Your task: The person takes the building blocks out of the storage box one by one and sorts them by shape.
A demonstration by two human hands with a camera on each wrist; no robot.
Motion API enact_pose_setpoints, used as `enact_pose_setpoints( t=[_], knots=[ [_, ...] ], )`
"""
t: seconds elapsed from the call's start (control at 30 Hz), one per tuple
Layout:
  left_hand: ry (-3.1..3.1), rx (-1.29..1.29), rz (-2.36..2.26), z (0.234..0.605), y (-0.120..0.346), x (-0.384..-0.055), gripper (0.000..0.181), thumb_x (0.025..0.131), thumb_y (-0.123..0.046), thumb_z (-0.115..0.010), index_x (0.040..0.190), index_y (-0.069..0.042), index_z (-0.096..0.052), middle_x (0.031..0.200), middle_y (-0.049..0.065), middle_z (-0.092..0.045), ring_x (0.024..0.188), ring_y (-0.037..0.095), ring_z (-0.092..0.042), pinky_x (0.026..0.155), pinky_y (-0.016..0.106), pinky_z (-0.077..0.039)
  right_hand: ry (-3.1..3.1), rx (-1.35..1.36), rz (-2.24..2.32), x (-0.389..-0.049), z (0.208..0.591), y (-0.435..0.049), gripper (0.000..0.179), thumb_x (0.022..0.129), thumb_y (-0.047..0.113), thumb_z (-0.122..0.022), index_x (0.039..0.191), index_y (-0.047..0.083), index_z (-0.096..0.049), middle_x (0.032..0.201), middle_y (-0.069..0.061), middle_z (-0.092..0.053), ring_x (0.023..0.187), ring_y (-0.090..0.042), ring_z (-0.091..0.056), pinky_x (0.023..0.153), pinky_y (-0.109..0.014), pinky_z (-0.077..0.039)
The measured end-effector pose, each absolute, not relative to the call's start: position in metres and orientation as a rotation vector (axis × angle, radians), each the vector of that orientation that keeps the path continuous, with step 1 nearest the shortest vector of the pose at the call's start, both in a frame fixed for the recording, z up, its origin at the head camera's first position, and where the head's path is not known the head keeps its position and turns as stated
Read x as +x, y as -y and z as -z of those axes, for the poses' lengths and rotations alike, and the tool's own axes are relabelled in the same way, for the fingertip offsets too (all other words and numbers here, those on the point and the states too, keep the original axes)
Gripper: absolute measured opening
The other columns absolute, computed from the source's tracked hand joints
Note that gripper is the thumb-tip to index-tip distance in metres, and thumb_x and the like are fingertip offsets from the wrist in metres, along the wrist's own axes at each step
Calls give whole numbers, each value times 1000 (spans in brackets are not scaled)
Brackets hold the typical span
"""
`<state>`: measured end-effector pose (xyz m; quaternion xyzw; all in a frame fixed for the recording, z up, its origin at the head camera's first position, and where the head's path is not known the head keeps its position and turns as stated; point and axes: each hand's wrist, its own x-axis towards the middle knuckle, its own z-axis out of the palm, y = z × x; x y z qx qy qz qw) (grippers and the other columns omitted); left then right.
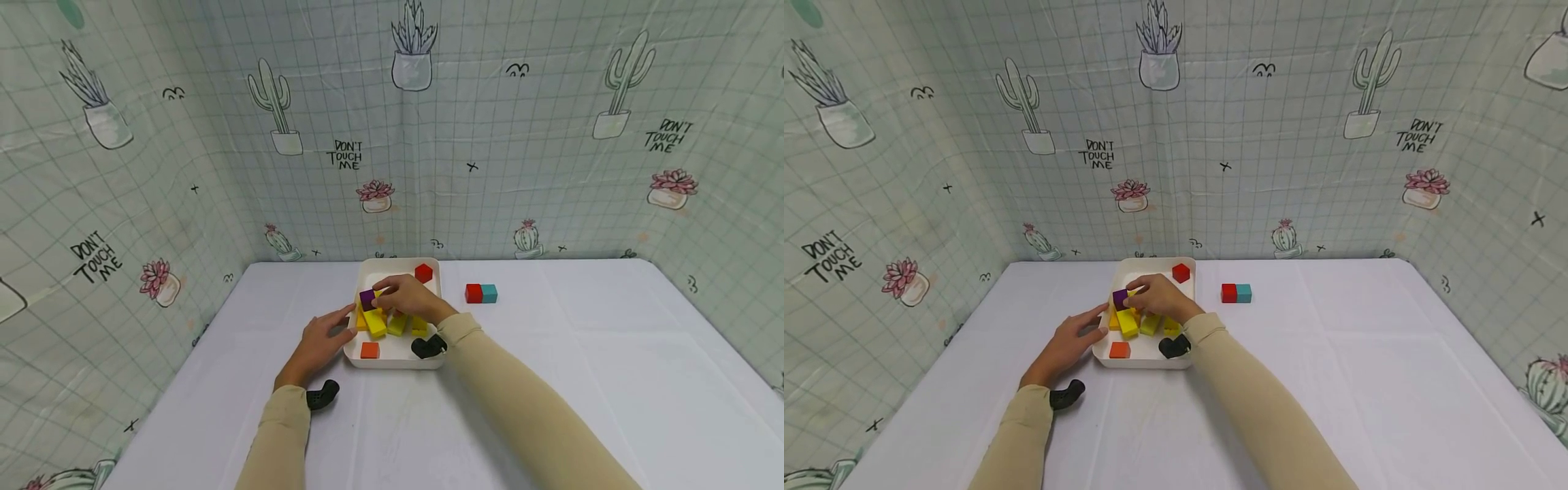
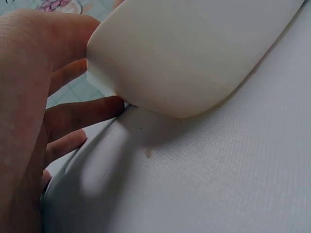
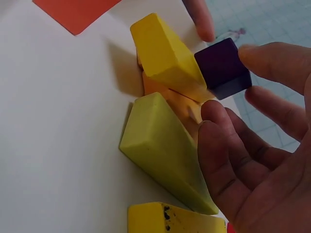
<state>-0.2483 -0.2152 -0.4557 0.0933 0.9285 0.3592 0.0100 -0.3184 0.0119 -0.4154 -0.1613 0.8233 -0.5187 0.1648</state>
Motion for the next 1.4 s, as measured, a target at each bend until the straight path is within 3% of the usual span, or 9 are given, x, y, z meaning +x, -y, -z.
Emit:
enact_pose_setpoints(
  t=[0.33, 1.03, 1.4],
  knots=[
    [-2884, 294, -1138, 458, 216, -251, 59, 98, -36, -58, 154, -26, -43, 145, 11, -55, 143, 34, -36, 120, 59, 2, -2367, -485, 1458, -321, 421, -10, 49, 92, 24, -73, 138, 9, -60, 123, -12, -66, 92, -23, -66, 78, -30, -58],
    [-2883, 274, -1138, 458, 215, -248, 58, 99, -36, -58, 154, -26, -43, 146, 12, -54, 143, 36, -35, 120, 58, 2, -2372, -489, 1510, -315, 421, -14, 40, 95, 28, -69, 130, 11, -62, 121, -12, -65, 89, -25, -67, 77, -31, -58],
    [-2902, 265, -1129, 460, 213, -249, 58, 99, -36, -58, 154, -26, -44, 145, 12, -55, 142, 35, -38, 120, 58, 0, -2260, -354, 1775, -312, 413, -35, 37, 95, 19, -69, 127, 2, -59, 118, -16, -65, 102, -32, -68, 86, -36, -59]
  ],
)
